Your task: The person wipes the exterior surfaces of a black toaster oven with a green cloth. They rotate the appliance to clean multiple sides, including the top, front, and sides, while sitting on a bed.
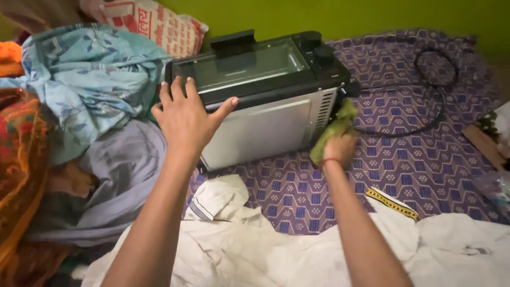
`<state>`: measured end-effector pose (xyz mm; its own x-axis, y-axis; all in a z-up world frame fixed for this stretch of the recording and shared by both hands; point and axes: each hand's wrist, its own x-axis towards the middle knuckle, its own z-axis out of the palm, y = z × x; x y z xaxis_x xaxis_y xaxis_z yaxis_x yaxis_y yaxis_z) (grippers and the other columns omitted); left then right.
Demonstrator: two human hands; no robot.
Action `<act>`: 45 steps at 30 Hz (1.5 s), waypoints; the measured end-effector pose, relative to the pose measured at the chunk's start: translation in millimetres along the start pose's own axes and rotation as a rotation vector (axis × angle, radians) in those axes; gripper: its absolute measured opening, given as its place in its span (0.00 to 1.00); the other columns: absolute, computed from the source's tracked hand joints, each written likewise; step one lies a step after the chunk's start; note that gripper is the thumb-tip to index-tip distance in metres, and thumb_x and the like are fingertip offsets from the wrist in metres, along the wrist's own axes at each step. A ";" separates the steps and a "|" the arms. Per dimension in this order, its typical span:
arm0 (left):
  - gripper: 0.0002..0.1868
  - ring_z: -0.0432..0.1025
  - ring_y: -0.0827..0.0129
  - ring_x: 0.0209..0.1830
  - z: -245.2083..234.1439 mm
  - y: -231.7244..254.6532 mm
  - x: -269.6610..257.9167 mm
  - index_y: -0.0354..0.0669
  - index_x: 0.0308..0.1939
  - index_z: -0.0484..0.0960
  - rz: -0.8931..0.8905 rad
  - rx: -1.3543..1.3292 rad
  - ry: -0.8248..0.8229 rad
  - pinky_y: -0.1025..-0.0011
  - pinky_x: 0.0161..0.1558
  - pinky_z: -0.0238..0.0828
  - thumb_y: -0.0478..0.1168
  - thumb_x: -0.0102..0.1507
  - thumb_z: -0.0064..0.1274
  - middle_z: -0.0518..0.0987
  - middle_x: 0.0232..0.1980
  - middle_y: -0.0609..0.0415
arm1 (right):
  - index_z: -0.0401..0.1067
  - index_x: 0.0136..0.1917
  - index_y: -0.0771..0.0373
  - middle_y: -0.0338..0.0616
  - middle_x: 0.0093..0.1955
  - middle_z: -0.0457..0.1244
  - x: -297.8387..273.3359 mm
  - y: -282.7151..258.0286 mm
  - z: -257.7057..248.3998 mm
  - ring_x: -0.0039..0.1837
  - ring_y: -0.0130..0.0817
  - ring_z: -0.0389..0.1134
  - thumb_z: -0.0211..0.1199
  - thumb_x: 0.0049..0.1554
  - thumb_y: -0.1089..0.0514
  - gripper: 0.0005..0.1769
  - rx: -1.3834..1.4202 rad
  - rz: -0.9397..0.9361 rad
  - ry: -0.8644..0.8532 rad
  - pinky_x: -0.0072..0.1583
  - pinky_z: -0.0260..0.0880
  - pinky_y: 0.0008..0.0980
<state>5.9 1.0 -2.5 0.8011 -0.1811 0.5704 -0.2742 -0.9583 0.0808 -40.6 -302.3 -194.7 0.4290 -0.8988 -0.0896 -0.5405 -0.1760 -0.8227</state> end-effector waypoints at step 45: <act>0.53 0.50 0.41 0.80 0.1 -11.1 2.8 0.38 0.72 0.67 -0.054 0.085 -0.279 0.37 0.64 0.57 0.72 0.54 0.54 0.60 0.79 0.41 | 0.79 0.61 0.56 0.46 0.71 0.60 -166.4 -122.8 -26.6 0.71 0.49 0.60 0.58 0.55 0.70 0.23 0.175 -1.344 0.210 0.71 0.65 0.46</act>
<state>11.3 11.1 -1.8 0.9320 -0.1716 0.3192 -0.1908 -0.9812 0.0297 -64.8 -141.8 -63.7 0.4202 -0.1238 0.8990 0.3054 -0.9136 -0.2686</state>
